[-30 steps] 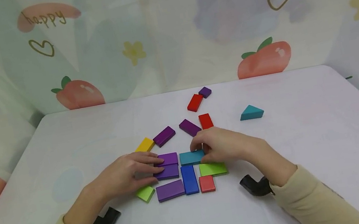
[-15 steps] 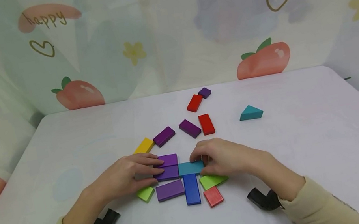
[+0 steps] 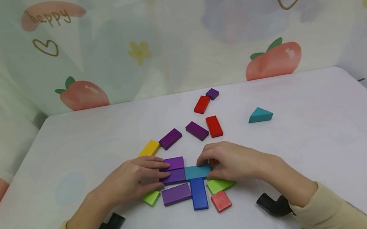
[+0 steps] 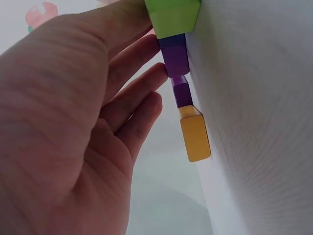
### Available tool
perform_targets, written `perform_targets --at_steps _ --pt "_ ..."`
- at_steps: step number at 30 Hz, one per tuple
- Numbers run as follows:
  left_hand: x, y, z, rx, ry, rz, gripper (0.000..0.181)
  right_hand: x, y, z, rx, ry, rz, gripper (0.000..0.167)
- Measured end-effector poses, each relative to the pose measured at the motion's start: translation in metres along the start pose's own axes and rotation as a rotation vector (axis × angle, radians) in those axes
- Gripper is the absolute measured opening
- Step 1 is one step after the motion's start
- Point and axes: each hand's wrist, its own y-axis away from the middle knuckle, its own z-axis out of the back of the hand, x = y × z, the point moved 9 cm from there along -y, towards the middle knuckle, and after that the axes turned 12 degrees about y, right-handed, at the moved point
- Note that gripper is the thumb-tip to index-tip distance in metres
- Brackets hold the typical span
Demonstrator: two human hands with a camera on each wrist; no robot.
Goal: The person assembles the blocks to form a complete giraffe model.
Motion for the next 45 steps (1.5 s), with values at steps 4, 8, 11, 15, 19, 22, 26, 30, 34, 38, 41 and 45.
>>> perform_targets --at_steps 4,8,11,15,19,22,26,30,34,38,41,45 --pt "-0.0013 -0.0009 0.0000 -0.002 0.006 -0.003 0.031 0.0003 0.0013 0.0005 -0.005 0.008 0.004 0.029" --pt "-0.0012 -0.0006 0.0003 -0.006 0.004 0.002 0.031 0.0013 0.0013 0.0010 -0.011 0.013 0.012 0.029" --pt "-0.0011 -0.0004 0.0002 -0.007 0.002 0.005 0.031 0.0018 0.0011 0.0011 -0.014 0.019 0.018 0.029" --pt "-0.0007 -0.0002 0.0001 -0.003 0.002 0.014 0.031 0.0020 0.0004 0.0008 -0.015 0.027 0.023 0.029" --pt "-0.0002 0.0001 0.0005 -0.003 0.007 0.015 0.031 0.0017 0.0000 0.0008 -0.015 0.027 0.024 0.030" --pt "-0.0004 0.0000 0.0014 -0.008 0.012 0.006 0.031 0.0012 0.0002 0.0007 -0.012 0.023 0.021 0.030" --pt "-0.0007 -0.0004 0.0022 -0.006 0.017 -0.001 0.031 0.0007 0.0004 0.0005 -0.008 0.023 0.016 0.030" --pt "-0.0004 -0.0010 0.0026 -0.001 0.025 0.003 0.031 0.0004 0.0003 0.0003 -0.008 0.022 0.014 0.030" --pt "-0.0001 -0.0013 0.0029 0.001 0.035 0.006 0.032 -0.0002 0.0003 -0.0005 -0.002 0.008 0.011 0.030" --pt "-0.0002 -0.0010 0.0030 0.002 0.039 0.005 0.031 -0.0002 0.0002 -0.0009 -0.001 0.002 0.012 0.029" --pt "-0.0004 -0.0007 0.0025 0.006 0.040 0.005 0.031 0.0000 0.0003 -0.0010 -0.002 0.004 0.012 0.029" --pt "-0.0006 0.0003 0.0012 0.010 0.042 0.011 0.031 0.0000 0.0008 -0.0012 0.003 -0.002 0.012 0.029"
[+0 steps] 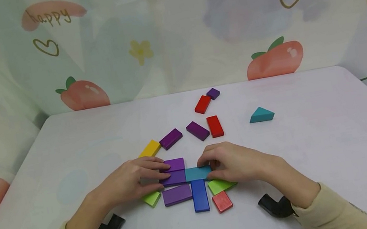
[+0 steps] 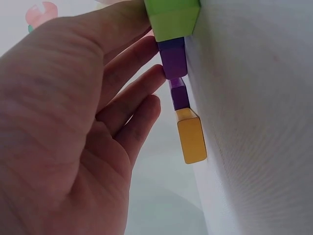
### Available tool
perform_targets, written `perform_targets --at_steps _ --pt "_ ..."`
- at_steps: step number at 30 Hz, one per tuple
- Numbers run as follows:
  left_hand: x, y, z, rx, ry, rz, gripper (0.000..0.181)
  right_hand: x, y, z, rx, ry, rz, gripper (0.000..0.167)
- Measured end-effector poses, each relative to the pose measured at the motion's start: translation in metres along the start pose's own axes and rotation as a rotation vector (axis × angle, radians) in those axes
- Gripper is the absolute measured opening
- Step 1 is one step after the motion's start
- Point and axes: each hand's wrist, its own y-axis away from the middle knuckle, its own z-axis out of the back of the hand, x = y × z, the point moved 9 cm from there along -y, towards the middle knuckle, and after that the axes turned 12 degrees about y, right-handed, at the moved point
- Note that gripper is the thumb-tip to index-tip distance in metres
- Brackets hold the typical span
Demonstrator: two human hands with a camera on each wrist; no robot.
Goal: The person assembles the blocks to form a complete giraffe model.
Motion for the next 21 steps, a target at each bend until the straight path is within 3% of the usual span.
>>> perform_targets --at_steps 6,15,21 --pt "0.000 0.001 -0.001 0.000 -0.005 0.008 0.031 -0.002 -0.001 0.008 -0.015 -0.005 -0.008 0.027" --pt "0.000 0.002 0.000 -0.005 -0.008 0.004 0.030 -0.019 -0.021 0.043 -0.172 0.082 -0.055 0.025" --pt "0.001 0.001 0.000 0.001 0.003 0.015 0.031 -0.030 -0.033 0.054 -0.242 0.138 -0.084 0.029"
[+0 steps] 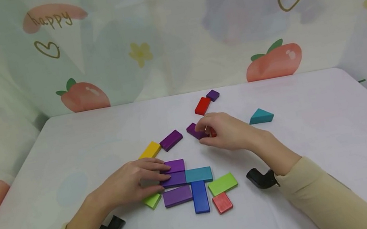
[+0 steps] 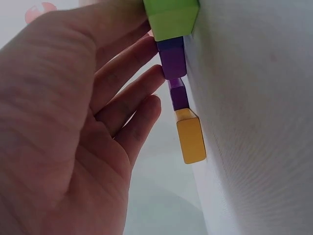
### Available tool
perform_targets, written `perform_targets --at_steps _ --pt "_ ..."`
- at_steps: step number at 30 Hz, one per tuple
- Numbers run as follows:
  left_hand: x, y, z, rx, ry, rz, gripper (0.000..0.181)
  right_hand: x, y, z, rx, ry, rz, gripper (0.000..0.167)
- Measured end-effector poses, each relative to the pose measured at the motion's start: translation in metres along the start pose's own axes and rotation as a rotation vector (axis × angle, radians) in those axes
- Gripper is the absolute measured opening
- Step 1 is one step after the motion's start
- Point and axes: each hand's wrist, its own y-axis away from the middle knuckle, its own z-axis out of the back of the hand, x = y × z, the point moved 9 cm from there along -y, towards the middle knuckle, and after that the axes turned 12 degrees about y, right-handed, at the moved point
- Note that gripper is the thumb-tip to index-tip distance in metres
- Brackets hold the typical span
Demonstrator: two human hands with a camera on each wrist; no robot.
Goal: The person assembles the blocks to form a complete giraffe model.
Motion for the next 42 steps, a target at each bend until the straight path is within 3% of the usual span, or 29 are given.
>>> perform_targets --at_steps 8,22,31,42 --pt "-0.001 0.000 0.001 -0.007 -0.019 0.001 0.030 -0.015 -0.015 -0.012 0.057 0.097 -0.121 0.037" --pt "-0.002 0.000 0.000 -0.017 -0.032 -0.009 0.029 -0.012 -0.020 -0.018 0.072 0.152 -0.124 0.031" --pt "-0.002 0.000 0.000 -0.015 -0.018 -0.003 0.029 -0.004 -0.007 -0.009 0.018 0.098 -0.064 0.029" --pt "-0.003 -0.001 0.000 -0.009 -0.024 0.000 0.029 0.014 0.019 -0.023 0.148 -0.058 0.066 0.029"
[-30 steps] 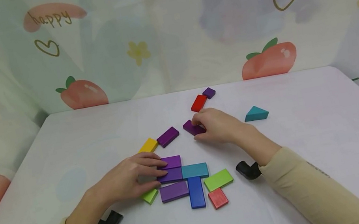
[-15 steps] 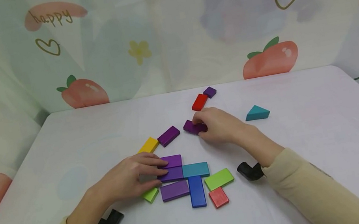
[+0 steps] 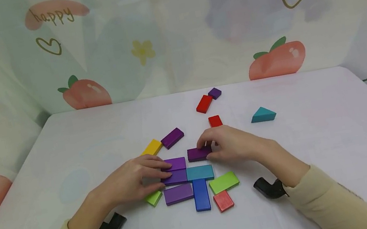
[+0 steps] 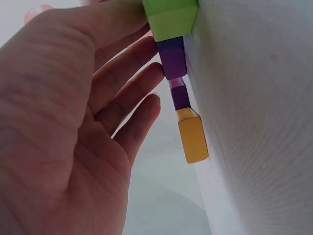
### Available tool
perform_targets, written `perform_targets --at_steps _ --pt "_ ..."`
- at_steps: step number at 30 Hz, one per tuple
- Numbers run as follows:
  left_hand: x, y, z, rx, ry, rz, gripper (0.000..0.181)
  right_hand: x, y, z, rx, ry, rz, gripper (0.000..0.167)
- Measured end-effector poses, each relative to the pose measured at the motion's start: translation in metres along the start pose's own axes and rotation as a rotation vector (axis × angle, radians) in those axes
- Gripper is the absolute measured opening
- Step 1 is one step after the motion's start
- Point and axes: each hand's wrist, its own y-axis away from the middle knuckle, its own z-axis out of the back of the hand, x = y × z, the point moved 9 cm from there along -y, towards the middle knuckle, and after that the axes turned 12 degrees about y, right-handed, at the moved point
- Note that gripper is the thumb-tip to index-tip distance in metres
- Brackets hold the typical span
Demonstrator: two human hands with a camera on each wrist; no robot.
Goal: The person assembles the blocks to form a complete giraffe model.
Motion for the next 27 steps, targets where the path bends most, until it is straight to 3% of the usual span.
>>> perform_targets --at_steps 4,11,27 --pt "0.000 -0.001 -0.001 0.004 0.004 0.003 0.029 0.000 0.005 -0.004 0.011 -0.037 0.013 0.029" --pt "0.000 0.000 -0.001 0.006 0.008 0.014 0.029 -0.004 0.013 -0.010 0.057 -0.038 -0.062 0.042" --pt "0.000 0.001 0.000 0.000 0.017 0.003 0.029 0.007 0.014 -0.017 0.109 -0.052 -0.067 0.049"
